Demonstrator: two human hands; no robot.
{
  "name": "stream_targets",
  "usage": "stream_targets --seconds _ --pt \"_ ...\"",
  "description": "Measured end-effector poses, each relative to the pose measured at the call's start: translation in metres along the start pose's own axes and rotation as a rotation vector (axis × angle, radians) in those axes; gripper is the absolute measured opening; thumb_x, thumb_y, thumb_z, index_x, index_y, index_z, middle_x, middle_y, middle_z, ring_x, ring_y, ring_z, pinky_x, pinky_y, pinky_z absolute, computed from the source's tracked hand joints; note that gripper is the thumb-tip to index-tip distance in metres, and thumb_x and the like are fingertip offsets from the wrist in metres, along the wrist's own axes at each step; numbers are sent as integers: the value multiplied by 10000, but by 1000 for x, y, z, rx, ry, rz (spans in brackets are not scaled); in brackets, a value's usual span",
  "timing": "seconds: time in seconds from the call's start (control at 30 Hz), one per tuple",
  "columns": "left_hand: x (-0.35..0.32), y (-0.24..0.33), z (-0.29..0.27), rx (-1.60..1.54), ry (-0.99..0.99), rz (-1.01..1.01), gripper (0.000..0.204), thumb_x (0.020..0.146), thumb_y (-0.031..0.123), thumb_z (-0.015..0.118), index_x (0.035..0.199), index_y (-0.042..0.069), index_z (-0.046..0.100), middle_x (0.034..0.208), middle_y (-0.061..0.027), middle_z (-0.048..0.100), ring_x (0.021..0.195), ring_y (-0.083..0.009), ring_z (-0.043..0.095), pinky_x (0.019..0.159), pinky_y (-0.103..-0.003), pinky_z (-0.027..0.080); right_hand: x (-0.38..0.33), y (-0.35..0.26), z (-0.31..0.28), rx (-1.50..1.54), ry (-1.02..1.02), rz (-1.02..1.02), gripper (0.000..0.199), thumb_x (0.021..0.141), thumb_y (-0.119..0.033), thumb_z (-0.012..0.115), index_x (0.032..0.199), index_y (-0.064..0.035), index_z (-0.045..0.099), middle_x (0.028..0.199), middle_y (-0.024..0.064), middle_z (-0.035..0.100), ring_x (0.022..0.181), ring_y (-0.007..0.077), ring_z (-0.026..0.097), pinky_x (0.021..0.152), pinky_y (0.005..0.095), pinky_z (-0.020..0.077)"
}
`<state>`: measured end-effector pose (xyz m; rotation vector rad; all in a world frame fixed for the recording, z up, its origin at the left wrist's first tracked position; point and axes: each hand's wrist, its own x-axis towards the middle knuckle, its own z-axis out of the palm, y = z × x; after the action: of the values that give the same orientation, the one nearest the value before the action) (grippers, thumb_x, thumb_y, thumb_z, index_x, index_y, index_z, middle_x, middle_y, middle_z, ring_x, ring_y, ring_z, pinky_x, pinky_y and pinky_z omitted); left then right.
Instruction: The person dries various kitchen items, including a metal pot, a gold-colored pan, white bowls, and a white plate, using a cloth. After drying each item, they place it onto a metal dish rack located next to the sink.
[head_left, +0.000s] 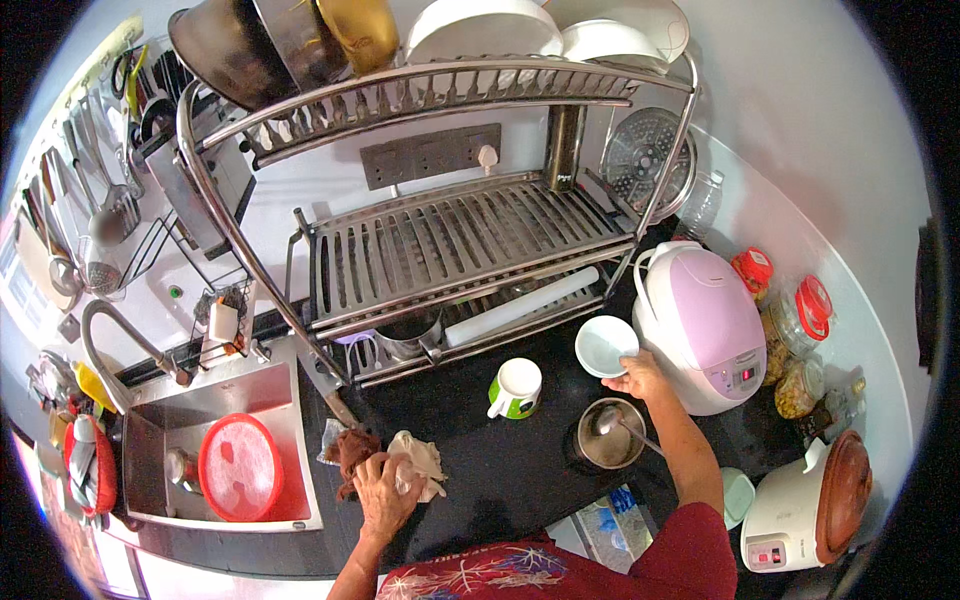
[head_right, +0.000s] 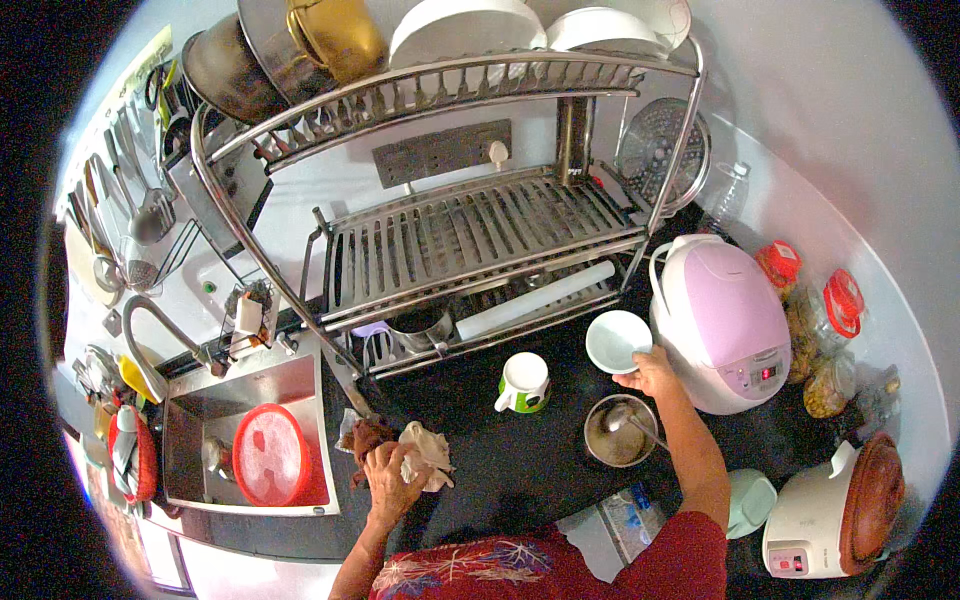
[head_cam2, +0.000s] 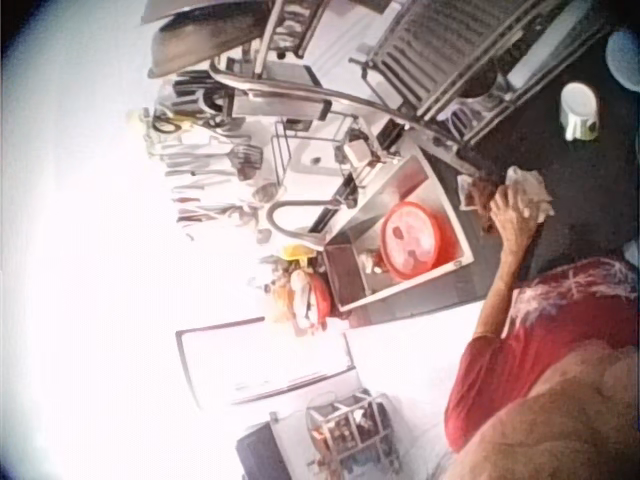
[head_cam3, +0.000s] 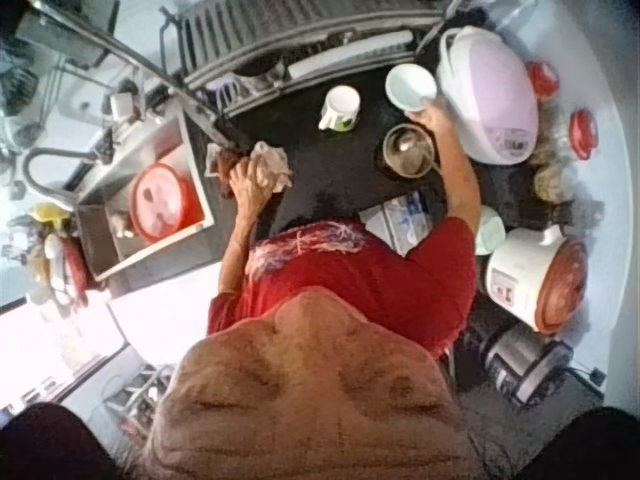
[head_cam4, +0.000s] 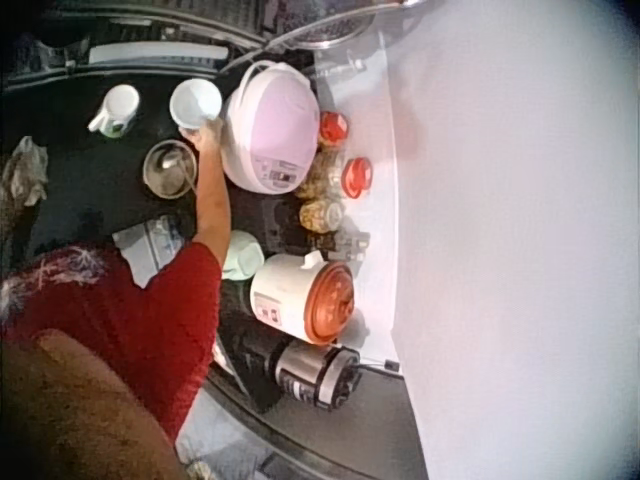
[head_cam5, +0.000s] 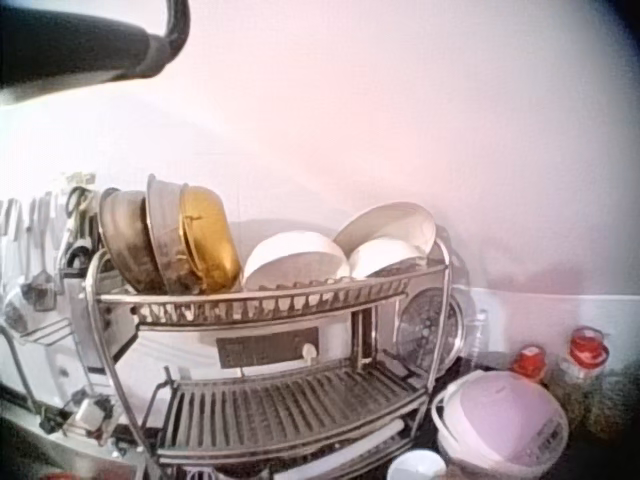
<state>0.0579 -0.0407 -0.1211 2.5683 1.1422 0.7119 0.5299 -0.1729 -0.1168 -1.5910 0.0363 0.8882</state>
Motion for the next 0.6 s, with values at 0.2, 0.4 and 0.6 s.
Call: stream_targets --seconds 0.2,0.4,0.6 --pt "-3 3 7 -55 -97 141 504 631 231 788 1095 131 614 1179 -137 486 1049 -338 448 877 -442 386 -39 -15 32 -178 13 -322 428 891 -108 451 1287 34 369 1116 263 539 759 327 663 459 392 590" --pt "6 -4 7 -94 -129 172 324 600 174 796 872 123 629 1037 -90 505 902 -311 472 767 -420 424 -124 -66 54 -414 -25 -674 489 899 -144 447 1354 8 355 1158 224 516 780 277 651 418 313 576" --pt "3 -7 11 -138 -112 165 315 608 181 793 873 123 633 1029 -96 506 904 -320 470 765 -420 432 -176 -105 79 -568 29 -910 422 895 -121 439 1309 -44 424 1063 244 585 789 307 658 457 335 591"
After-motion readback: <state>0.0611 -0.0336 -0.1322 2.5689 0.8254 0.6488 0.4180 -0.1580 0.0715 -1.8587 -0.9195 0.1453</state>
